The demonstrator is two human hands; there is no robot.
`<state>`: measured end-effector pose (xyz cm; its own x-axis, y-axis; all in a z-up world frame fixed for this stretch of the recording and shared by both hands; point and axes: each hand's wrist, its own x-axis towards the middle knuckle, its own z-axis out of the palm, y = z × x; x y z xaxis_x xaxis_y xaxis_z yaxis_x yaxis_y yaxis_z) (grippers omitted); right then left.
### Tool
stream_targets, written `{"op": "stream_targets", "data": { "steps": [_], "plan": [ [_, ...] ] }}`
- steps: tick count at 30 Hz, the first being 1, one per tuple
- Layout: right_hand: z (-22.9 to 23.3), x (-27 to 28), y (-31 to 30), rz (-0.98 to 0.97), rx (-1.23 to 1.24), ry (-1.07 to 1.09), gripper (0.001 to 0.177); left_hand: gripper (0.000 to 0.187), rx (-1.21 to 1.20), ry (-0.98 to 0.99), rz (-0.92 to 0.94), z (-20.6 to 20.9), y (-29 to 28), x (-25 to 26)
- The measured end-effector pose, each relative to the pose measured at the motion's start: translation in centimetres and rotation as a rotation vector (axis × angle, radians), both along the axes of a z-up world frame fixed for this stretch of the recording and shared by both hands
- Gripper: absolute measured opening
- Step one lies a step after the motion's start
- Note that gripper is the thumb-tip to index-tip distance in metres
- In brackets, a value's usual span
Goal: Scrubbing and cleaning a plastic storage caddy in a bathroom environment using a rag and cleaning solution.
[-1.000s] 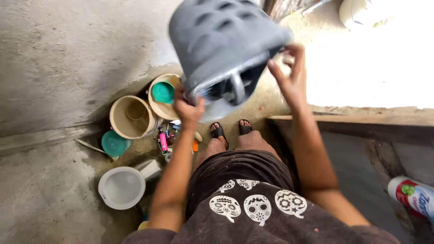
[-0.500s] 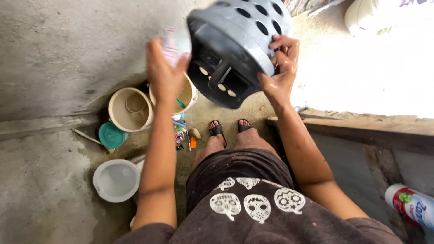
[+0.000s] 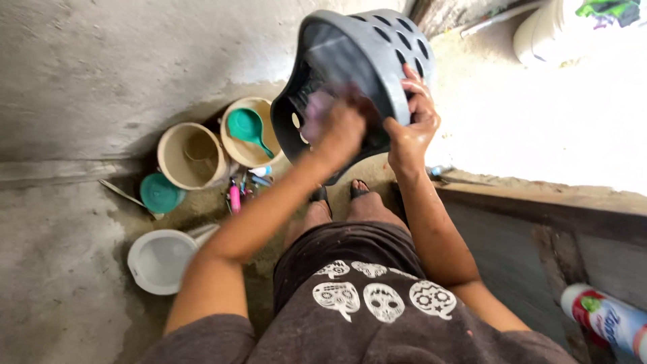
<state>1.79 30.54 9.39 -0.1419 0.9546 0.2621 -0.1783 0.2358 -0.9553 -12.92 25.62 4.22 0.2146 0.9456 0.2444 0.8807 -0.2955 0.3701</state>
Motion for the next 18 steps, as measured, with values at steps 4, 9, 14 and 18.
{"op": "stream_targets", "data": {
  "steps": [4, 9, 14, 18],
  "plan": [
    [0.6, -0.5, 0.1, -0.085, -0.055, 0.121, 0.030, 0.031, 0.027, -0.192, 0.128, 3.5, 0.2, 1.7],
    [0.5, -0.7, -0.8, -0.064, 0.029, -0.009, 0.026, 0.033, -0.214, -0.319, 0.539, 0.7, 6.5, -0.1],
    [-0.3, 0.7, 0.0, -0.049, 0.205, -0.102, 0.025, 0.034, -0.061, -0.470, 0.640, -0.2, 9.5, -1.9],
    [2.0, 1.4, -0.8, -0.075, 0.065, 0.078, 0.020, 0.028, 0.067, -0.651, 0.729, 10.2, 6.7, -4.7]
  ]
}}
